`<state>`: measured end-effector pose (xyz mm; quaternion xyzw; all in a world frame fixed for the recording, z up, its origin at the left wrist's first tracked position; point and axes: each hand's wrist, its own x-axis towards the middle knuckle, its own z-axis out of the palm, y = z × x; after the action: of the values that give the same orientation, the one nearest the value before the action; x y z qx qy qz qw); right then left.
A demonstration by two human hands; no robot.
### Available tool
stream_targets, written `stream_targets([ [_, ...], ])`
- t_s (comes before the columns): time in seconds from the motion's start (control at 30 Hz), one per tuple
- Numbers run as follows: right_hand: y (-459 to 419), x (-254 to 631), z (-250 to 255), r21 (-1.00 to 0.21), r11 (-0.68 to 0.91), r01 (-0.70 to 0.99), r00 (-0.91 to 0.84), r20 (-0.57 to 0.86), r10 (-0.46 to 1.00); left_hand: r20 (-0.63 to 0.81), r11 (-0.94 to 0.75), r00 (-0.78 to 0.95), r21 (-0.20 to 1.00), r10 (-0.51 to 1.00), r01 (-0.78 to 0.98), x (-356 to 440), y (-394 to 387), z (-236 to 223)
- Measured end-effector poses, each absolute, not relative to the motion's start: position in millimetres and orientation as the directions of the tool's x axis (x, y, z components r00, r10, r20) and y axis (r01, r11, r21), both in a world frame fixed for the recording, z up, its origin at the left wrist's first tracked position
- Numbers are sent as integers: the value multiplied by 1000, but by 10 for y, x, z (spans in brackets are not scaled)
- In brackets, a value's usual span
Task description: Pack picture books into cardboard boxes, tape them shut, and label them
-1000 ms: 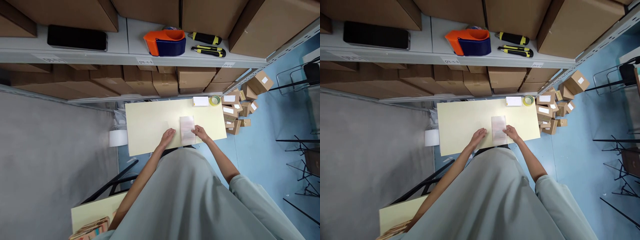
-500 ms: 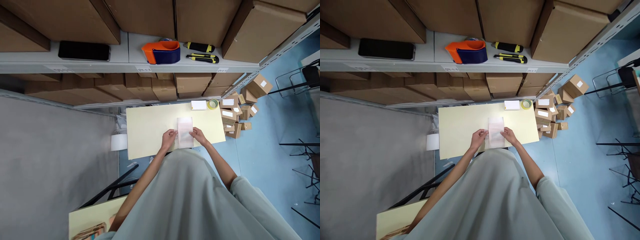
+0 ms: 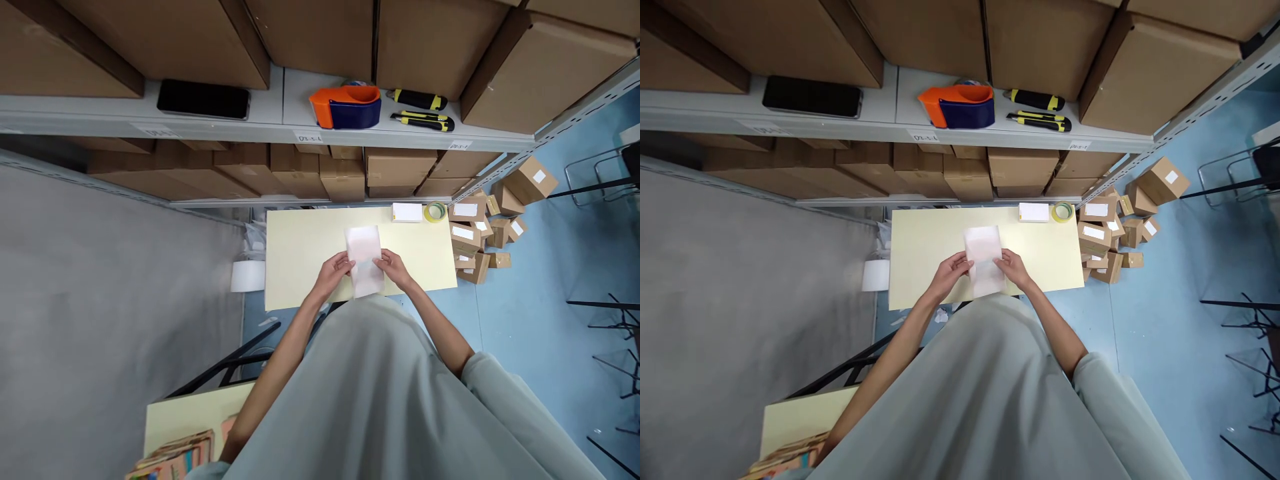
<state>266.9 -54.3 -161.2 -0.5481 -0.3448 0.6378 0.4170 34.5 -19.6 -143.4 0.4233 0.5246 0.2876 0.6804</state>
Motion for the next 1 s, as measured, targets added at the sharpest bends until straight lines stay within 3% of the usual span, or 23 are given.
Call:
stream_targets([
  [0.13, -476, 2597, -1624, -904, -424, -55, -4, -424, 906, -528, 527, 260, 846, 809, 79, 341, -225, -1433],
  [0.27, -511, 2493, -1465, -892, -333, 305, 201, -281, 938, -536, 528, 126, 844, 835, 92, 350, -259, -1453],
  [0.33, -571, 2369, -1349, -873, -210, 441, 102, -184, 978, -537, 531, 103, 844, 838, 77, 363, -269, -1449],
  [0.43, -662, 2094, -1230, -795, -50, 604, -114, -148, 982, -545, 545, 132, 838, 828, 35, 401, -276, -1399],
  [0.57, -713, 1772, -1216, -593, 62, 802, -150, -100, 984, -554, 557, 106, 831, 826, 5, 453, -281, -1306],
  [0.63, -692, 1724, -1233, -551, 61, 833, -129, -85, 988, -551, 553, 85, 833, 830, 5, 457, -292, -1288],
  [0.7, -639, 1772, -1246, -571, 15, 821, -86, -98, 991, -544, 547, 90, 837, 834, -13, 433, -315, -1304],
  [0.8, -524, 1969, -1253, -697, -169, 697, 27, -211, 977, -516, 524, 115, 850, 849, -52, 331, -368, -1383],
  [0.9, -451, 2171, -1266, -828, -388, 405, 122, -372, 920, -503, 503, 14, 864, 864, -8, 175, -414, -1476],
  [1.0, -471, 2274, -1286, -875, -477, 79, 76, -472, 878, -531, 530, -16, 847, 847, -23, 42, -426, -1516],
])
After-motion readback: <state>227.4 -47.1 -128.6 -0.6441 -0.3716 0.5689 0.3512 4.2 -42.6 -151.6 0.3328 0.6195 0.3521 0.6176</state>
